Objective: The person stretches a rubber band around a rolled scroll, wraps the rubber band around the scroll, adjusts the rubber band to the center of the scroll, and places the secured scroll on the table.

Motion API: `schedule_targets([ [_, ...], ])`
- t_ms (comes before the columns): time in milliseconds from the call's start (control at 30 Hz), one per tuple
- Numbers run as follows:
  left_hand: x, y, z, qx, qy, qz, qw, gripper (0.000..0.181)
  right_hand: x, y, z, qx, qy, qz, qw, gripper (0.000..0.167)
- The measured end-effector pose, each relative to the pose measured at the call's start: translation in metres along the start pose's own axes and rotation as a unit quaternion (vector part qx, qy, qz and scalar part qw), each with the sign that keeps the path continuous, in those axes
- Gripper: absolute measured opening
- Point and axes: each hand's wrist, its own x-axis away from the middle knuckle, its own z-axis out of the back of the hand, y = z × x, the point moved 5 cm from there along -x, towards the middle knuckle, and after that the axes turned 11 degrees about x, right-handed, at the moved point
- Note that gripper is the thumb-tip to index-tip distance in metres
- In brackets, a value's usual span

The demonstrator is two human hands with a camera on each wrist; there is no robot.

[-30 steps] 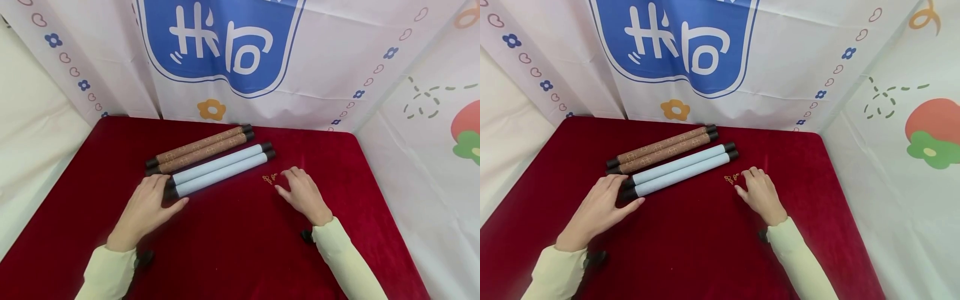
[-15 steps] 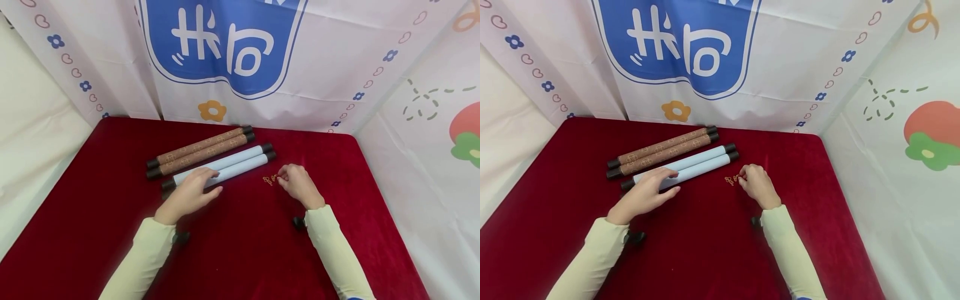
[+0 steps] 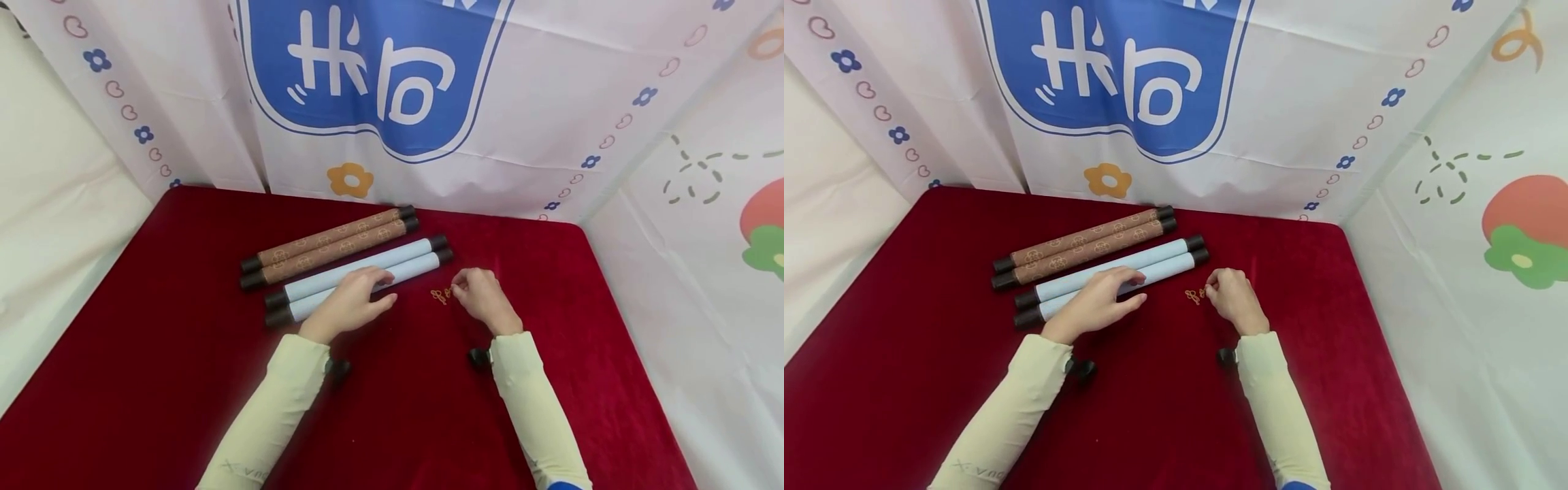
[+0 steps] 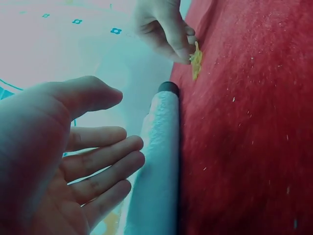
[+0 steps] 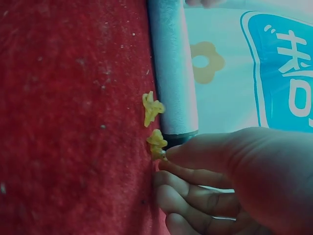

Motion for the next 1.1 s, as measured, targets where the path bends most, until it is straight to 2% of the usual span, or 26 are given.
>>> schedule_targets([
  [200, -0.005, 0.001, -0.008, 0.003, 0.01, -0.002, 0.9999, 0.032, 0.002, 0.001, -0.005, -0.002, -0.013, -0.005, 0.9999, 0.017],
  [333, -0.005, 0.005, -0.006, 0.008, 0.017, -0.009, 0.9998, 0.031, 0.003, 0.001, -0.003, -0.002, -0.015, -0.004, 0.9999, 0.015],
  [567, -0.006, 0.008, 0.001, 0.016, 0.016, -0.008, 0.9997, 0.033, 0.002, -0.005, 0.007, -0.017, 0.011, 0.029, 0.9994, 0.013],
  [800, -0.006, 0.007, -0.001, 0.023, 0.015, -0.011, 0.9996, 0.033, 0.005, -0.019, 0.01, -0.062, 0.004, 0.038, 0.9974, 0.013],
  [1100, -0.006, 0.019, -0.008, 0.045, 0.006, -0.038, 0.9983, 0.031, 0.014, -0.044, 0.012, -0.097, -0.01, 0.073, 0.9925, 0.009],
])
